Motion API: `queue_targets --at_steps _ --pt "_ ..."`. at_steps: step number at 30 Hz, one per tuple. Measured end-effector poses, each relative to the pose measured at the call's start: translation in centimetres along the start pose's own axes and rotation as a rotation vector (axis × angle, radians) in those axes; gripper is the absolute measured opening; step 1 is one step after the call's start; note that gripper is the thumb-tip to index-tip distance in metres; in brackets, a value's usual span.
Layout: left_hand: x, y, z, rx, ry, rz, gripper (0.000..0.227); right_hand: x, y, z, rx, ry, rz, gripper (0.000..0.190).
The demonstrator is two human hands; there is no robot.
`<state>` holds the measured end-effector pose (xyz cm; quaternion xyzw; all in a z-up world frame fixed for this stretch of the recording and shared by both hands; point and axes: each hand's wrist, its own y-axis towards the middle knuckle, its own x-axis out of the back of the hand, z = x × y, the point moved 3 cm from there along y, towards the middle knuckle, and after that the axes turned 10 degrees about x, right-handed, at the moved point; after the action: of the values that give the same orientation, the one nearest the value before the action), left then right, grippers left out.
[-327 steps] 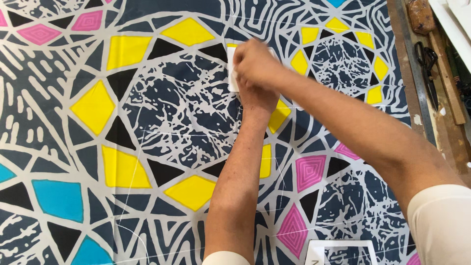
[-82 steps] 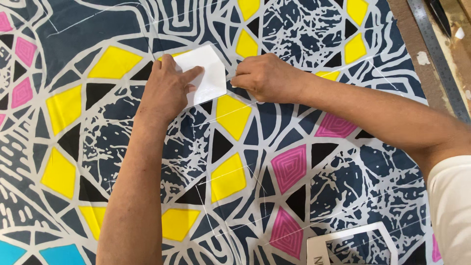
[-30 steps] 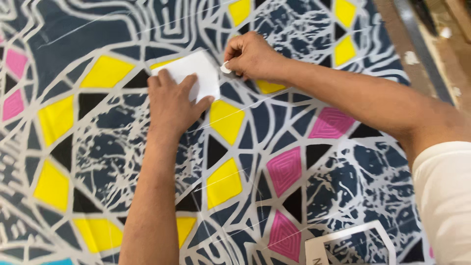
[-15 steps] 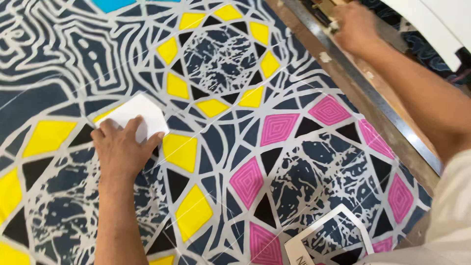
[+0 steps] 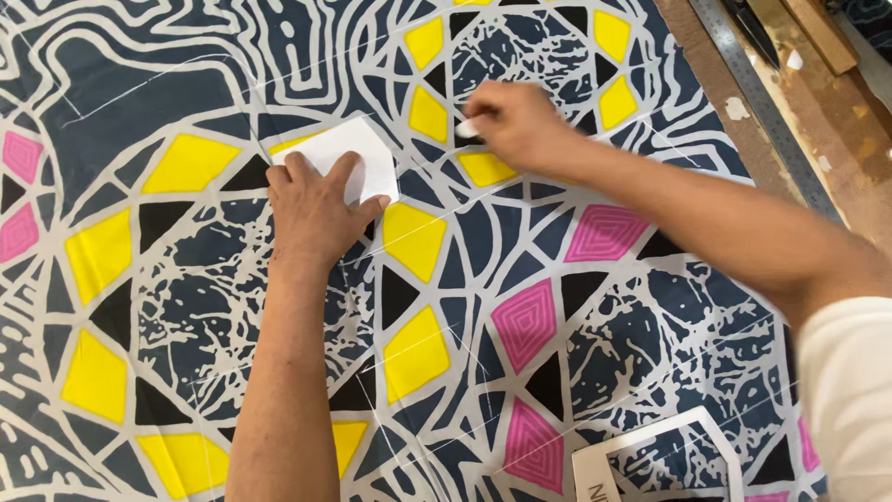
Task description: The person places a white square sticker onto a colorful patterned surface, smooths it down, and then positions a white frame stencil over the same area. The person adjusts the frame to align with the pattern.
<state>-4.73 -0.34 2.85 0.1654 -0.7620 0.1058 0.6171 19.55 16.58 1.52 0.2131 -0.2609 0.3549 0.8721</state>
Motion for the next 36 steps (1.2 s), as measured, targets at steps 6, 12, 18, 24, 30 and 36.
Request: queue_targets --at_steps 6,12,18,24,30,36 --pt "-0.9 0.6 -0.3 -0.011 0.094 0.037 0.061 -6.5 3.7 5.0 -0.124 0.231 0.027 0.007" --pt "-1.1 1.0 -0.7 0.026 0.126 0.108 0.059 -7.7 4.6 5.0 -0.171 0.166 0.057 0.007" --pt "-0.5 1.0 -1.1 0.062 0.133 0.161 0.059 -8.0 5.3 5.4 -0.032 -0.057 0.019 0.01" --pt "-0.1 0.9 -1.6 0.084 0.151 0.188 0.062 -8.7 3.9 6.0 0.12 -0.179 0.027 0.008" --pt "-0.1 1.0 -1.8 0.085 0.179 0.175 0.062 -9.2 1.9 6.2 -0.165 -0.01 0.161 0.008" --pt "0.0 0.9 -1.7 0.084 0.146 0.174 0.062 -8.2 4.4 6.0 -0.113 0.043 0.036 0.012"
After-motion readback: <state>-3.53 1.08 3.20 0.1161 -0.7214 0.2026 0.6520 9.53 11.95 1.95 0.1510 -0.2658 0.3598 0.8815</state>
